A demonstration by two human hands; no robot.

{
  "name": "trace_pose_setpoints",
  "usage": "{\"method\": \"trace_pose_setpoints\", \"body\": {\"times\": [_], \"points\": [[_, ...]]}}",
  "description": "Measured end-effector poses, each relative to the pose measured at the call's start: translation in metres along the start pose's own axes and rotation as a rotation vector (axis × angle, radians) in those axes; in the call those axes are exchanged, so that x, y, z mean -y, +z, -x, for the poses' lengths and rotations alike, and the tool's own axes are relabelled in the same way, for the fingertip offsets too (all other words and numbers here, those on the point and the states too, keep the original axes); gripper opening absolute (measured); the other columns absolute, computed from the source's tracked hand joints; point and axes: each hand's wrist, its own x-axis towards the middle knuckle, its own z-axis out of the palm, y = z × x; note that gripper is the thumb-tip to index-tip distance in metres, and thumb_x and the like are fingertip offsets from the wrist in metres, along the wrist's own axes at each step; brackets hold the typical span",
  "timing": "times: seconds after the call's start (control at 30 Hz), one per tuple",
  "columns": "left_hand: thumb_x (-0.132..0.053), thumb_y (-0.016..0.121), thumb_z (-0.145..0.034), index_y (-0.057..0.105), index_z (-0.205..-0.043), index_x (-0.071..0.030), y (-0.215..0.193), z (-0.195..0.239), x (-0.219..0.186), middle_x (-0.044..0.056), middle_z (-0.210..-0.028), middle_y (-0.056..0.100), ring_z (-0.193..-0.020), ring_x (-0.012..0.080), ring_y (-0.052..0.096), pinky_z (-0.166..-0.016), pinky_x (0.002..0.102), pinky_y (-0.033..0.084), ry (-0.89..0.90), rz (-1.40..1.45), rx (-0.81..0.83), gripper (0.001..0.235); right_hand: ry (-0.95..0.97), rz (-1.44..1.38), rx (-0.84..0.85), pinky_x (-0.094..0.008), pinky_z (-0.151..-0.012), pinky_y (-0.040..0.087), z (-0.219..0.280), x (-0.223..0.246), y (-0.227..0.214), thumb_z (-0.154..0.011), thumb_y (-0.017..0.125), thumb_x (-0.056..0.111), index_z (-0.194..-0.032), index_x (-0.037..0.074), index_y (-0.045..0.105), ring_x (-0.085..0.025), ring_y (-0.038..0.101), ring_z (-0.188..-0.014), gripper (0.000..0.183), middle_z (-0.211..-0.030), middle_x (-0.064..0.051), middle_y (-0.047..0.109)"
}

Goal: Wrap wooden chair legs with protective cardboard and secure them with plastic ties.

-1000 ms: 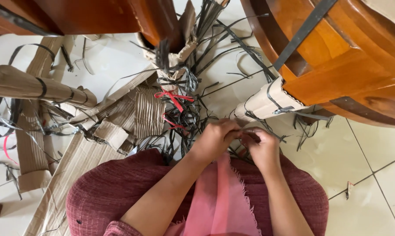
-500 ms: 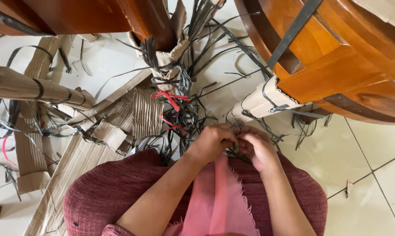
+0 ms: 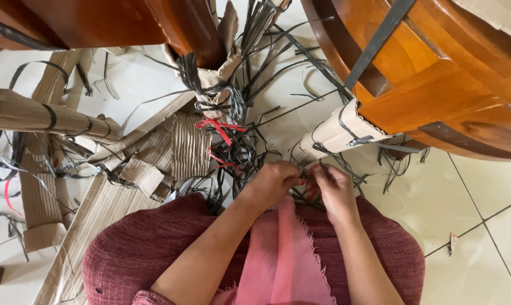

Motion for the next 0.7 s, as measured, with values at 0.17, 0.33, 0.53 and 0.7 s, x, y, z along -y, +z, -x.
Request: {"method": "trace_pose_setpoints", "body": {"times": [0.17,0.33,0.53,0.7], "points": [[-0.007,0.070,-0.100,0.073,-0.097,0.001,0.001,-0.002,-0.002,0.017,-0.084,0.073,-0.075,0.0286,0.073,-0.061,0.035,0.060,-0.009,-0.015,-0.023,0.009,-0.089,0.220,-0.067,-0.028,-0.038,0.046,0.003,0.002,-0.010,-0.104,0.062,0.012,-0.078,0.005,0.076,-0.013,0.055,-0.044,0.030,-0.052,-0.008,0.059],[-0.007,0.068,-0.101,0.072,-0.100,0.004,-0.019,-0.007,-0.021,0.017,-0.084,0.073,-0.074,0.0298,0.073,-0.057,0.036,0.059,-0.054,-0.083,-0.094,0.012,-0.107,0.527,-0.157,-0.040,-0.058,0.050,0.002,-0.008,-0.014,-0.103,0.063,0.017,-0.091,0.010,0.081,-0.022,0.063,-0.063,0.023,-0.061,-0.017,0.065],[-0.026,0.054,-0.110,0.072,-0.097,-0.014,-0.033,-0.018,0.006,0.005,-0.073,0.067,-0.069,0.0192,0.070,-0.062,0.036,0.057,-0.348,0.120,-0.258,0.026,0.031,0.532,-0.206,-0.040,-0.075,0.054,-0.026,-0.002,-0.029,-0.102,0.064,0.027,-0.095,0.019,0.080,-0.022,0.068,-0.078,0.019,-0.069,-0.009,0.070],[-0.031,0.045,-0.113,0.058,-0.088,-0.013,-0.022,-0.029,-0.002,0.004,-0.077,0.063,-0.097,0.0188,0.072,-0.093,0.036,0.054,-0.574,0.959,-0.404,0.035,-0.042,0.087,-0.204,-0.023,-0.044,0.049,-0.050,-0.013,-0.023,-0.103,0.057,0.008,-0.094,0.003,0.073,-0.015,0.062,-0.052,0.019,-0.077,-0.017,0.073]]}}
